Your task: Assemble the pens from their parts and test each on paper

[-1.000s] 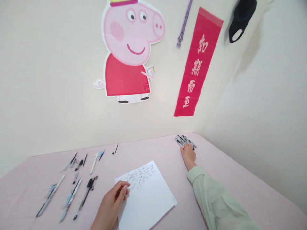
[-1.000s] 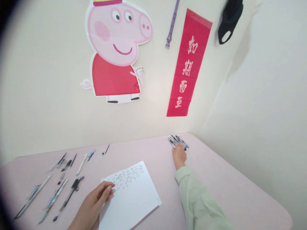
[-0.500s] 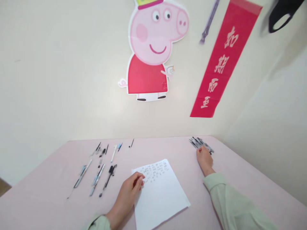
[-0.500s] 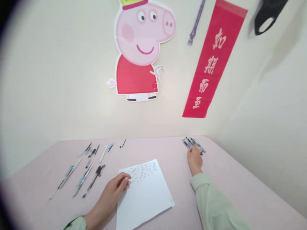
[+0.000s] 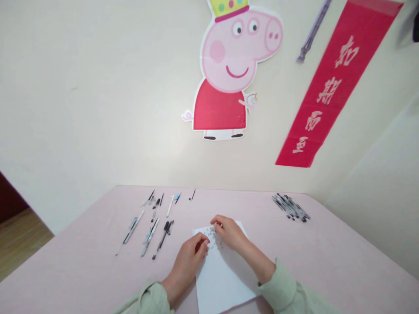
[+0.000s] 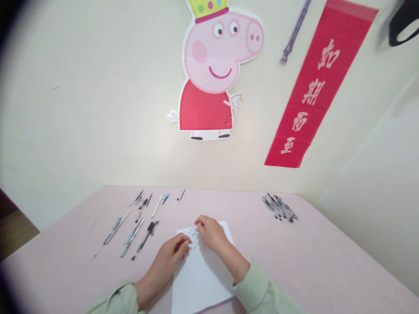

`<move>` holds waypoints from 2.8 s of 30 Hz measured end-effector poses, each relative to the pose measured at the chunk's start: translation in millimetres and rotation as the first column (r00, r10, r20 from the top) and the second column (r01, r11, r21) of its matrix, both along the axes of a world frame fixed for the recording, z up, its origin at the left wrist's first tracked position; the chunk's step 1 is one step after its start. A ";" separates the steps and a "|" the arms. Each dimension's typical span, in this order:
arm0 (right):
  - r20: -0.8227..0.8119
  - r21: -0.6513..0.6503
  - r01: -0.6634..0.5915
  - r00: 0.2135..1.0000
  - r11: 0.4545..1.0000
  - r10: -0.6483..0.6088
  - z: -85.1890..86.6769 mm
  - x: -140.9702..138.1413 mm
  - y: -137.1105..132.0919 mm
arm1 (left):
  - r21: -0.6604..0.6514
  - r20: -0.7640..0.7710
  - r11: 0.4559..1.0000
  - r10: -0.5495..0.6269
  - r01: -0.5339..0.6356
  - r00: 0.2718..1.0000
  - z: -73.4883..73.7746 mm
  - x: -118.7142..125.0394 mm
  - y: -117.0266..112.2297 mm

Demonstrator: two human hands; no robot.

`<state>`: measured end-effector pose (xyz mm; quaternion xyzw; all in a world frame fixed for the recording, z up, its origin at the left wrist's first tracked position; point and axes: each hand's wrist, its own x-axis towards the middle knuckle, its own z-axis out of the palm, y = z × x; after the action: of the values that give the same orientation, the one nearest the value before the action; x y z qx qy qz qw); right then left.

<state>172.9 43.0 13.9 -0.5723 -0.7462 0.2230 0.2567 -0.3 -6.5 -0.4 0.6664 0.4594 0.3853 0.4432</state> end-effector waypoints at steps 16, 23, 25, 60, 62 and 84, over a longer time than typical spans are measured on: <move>0.083 0.081 0.148 0.985 0.986 -0.154 -16.1 -40.4 -20.1 | 0.418 -0.613 0.886 0.437 -0.200 0.658 25.8 -12.8 74.6; 0.092 0.082 0.160 0.982 0.984 -0.168 -18.1 -40.5 -17.3 | 0.384 -0.717 0.879 0.476 -0.281 0.509 17.5 -7.8 137.8; 0.092 0.089 0.155 0.982 0.984 -0.163 -19.1 -40.3 -16.6 | 0.378 -0.739 0.877 0.478 -0.295 0.475 13.0 -5.5 145.1; 0.062 0.066 0.170 0.983 0.983 -0.174 -14.2 -39.6 -16.7 | 0.387 -0.819 0.921 0.362 -0.038 0.445 1.1 3.8 150.2; 0.071 0.064 0.180 0.980 0.982 -0.184 -14.5 -40.0 -16.4 | 0.372 -0.827 0.928 0.333 -0.001 0.453 1.3 2.9 146.0; 0.386 0.086 0.069 0.917 0.994 -0.097 10.2 8.8 -41.3 | 0.326 -0.733 0.924 0.113 0.200 0.671 -2.0 -12.6 82.8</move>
<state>181.6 1.7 24.2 -0.6267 -0.7649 0.0672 0.1325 -12.9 76.3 -2.3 0.8483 0.4988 0.1526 0.0907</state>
